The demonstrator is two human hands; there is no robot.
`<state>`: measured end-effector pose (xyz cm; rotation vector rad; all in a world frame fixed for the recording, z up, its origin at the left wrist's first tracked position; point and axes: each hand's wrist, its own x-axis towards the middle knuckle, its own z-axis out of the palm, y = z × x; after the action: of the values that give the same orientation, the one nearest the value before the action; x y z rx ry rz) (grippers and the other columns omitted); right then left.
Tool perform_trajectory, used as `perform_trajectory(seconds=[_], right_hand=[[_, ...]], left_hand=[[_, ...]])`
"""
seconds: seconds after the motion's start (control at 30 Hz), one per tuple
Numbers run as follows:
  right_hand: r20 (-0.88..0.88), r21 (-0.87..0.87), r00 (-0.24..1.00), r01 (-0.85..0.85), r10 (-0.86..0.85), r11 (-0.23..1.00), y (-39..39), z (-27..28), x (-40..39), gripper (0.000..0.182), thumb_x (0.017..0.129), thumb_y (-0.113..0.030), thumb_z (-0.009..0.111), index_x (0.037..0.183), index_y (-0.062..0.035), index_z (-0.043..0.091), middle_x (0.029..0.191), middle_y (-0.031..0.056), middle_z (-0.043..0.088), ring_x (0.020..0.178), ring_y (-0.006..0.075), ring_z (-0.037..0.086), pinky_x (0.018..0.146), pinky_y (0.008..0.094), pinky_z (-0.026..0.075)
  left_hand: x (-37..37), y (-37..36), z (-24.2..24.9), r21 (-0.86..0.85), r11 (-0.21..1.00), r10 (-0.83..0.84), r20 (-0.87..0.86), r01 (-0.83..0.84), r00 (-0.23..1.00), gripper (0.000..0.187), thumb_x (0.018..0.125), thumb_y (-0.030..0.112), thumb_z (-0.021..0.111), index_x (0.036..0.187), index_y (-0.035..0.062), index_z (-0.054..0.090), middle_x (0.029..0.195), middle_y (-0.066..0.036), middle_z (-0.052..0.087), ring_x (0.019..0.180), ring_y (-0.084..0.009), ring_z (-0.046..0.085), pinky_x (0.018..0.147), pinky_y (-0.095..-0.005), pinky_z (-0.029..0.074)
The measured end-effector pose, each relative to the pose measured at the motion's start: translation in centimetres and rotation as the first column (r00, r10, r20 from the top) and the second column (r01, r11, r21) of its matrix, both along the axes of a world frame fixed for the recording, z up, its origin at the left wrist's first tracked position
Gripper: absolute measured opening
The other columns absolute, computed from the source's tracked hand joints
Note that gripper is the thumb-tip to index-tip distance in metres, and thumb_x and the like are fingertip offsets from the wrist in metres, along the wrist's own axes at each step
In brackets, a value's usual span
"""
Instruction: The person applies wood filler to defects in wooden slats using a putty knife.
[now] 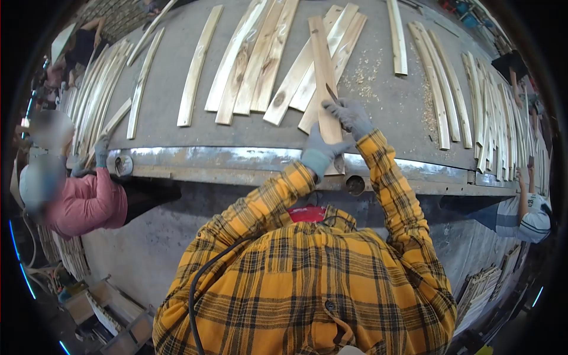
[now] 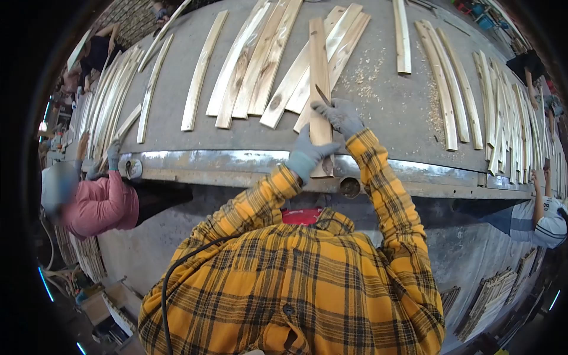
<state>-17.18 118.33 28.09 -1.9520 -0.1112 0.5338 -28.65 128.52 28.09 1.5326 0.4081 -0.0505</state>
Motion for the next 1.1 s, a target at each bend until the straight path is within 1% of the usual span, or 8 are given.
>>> perform_trajectory(seconds=[0.1, 0.27, 0.33, 0.57, 0.67, 0.73, 1.0, 1.1], right_hand=[[-0.148, -0.069, 0.989, -0.029, 0.019, 0.997, -1.8, 1.9, 0.5, 0.055, 0.076, -0.04, 0.072, 0.106, 0.0039, 0.061, 0.082, 0.0113, 0.065, 0.069, 0.0161, 0.06, 0.059, 0.0259, 0.048], [-0.146, 0.265, 0.962, 0.264, -0.232, 0.927, -11.8, 2.6, -1.7, 0.062, 0.077, -0.031, 0.073, 0.119, 0.0076, 0.051, 0.093, 0.0135, 0.064, 0.073, 0.0159, 0.062, 0.059, 0.0255, 0.051], [-0.032, 0.204, 0.955, 0.295, -0.295, 0.933, -15.8, 3.7, -2.1, 0.055, 0.078, -0.028, 0.073, 0.116, 0.0071, 0.054, 0.092, 0.0118, 0.065, 0.073, 0.015, 0.062, 0.059, 0.0251, 0.051], [0.124, 0.262, 0.84, 0.487, -0.529, 0.834, -30.0, 1.7, 5.6, 0.044, 0.078, -0.024, 0.075, 0.109, 0.0039, 0.06, 0.087, 0.0082, 0.066, 0.068, 0.0146, 0.062, 0.059, 0.0255, 0.052], [0.143, 0.058, 0.849, 0.506, -0.509, 0.86, -32.9, 3.1, 9.0, 0.049, 0.078, -0.026, 0.074, 0.113, 0.0029, 0.059, 0.093, 0.0114, 0.066, 0.076, 0.0174, 0.063, 0.066, 0.0266, 0.052], [0.6, -0.41, 0.743, 0.604, -0.296, 0.683, -33.3, 3.8, 10.5, 0.047, 0.083, -0.029, 0.068, 0.119, -0.0024, 0.057, 0.1, 0.0127, 0.066, 0.088, 0.02, 0.063, 0.077, 0.0289, 0.05], [0.462, -0.045, 0.864, 0.25, -0.202, 0.967, -21.1, 2.8, 2.3, 0.023, 0.089, -0.018, 0.059, 0.11, -0.0154, 0.066, 0.102, 0.0075, 0.065, 0.087, 0.014, 0.061, 0.08, 0.0249, 0.048], [0.543, -0.369, 0.839, 0.207, 0.029, 0.906, -15.0, 3.8, -3.0, 0.023, 0.086, -0.015, 0.059, 0.108, -0.0152, 0.067, 0.098, 0.009, 0.065, 0.086, 0.0161, 0.063, 0.076, 0.0261, 0.05]], left_hand=[[0.7, -0.1, -1.1, -0.235, 0.965, -0.089, 0.116, 0.114, 0.989, 0.074, 0.07, 0.033, 0.078, 0.126, -0.0016, 0.044, 0.094, -0.012, 0.061, 0.083, -0.0184, 0.06, 0.07, -0.0279, 0.05], [3.0, 4.8, -2.1, 0.417, 0.881, -0.222, -0.056, 0.225, 0.973, 0.078, 0.074, 0.049, 0.069, 0.13, 0.0044, 0.039, 0.098, -0.013, 0.059, 0.092, -0.0253, 0.059, 0.077, -0.0346, 0.05], [4.5, 5.7, -2.6, 0.799, 0.513, -0.101, -0.309, 0.315, 0.946, 0.074, 0.073, 0.051, 0.068, 0.127, 0.0072, 0.041, 0.109, -0.014, 0.054, 0.102, -0.0271, 0.055, 0.082, -0.0377, 0.048], [6.4, 2.5, -5.6, 0.858, 0.268, -0.085, -0.433, 0.439, 0.898, 0.08, 0.07, 0.049, 0.071, 0.131, 0.012, 0.034, 0.118, -0.013, 0.048, 0.107, -0.0294, 0.052, 0.087, -0.0384, 0.046], [6.3, 3.0, -4.8, 0.836, 0.335, -0.094, -0.429, 0.435, 0.898, 0.079, 0.069, 0.042, 0.073, 0.13, 0.0097, 0.035, 0.119, -0.012, 0.048, 0.109, -0.0285, 0.05, 0.089, -0.0369, 0.045], [5.6, 3.1, -3.8, 0.802, 0.389, -0.103, -0.452, 0.454, 0.886, 0.083, 0.065, 0.039, 0.075, 0.131, 0.0086, 0.035, 0.122, -0.014, 0.046, 0.111, -0.0294, 0.049, 0.091, -0.037, 0.044], [0.7, 6.8, -0.8, 0.66, 0.638, -0.162, -0.389, 0.397, 0.907, 0.072, 0.057, 0.024, 0.077, 0.116, 0.0051, 0.042, 0.103, -0.021, 0.06, 0.095, -0.0359, 0.06, 0.083, -0.0416, 0.048], [-2.4, 10.3, -0.3, 0.589, 0.717, -0.283, -0.242, 0.373, 0.928, 0.076, 0.056, 0.024, 0.076, 0.122, 0.0061, 0.041, 0.101, -0.022, 0.06, 0.094, -0.0382, 0.06, 0.081, -0.0427, 0.049]])
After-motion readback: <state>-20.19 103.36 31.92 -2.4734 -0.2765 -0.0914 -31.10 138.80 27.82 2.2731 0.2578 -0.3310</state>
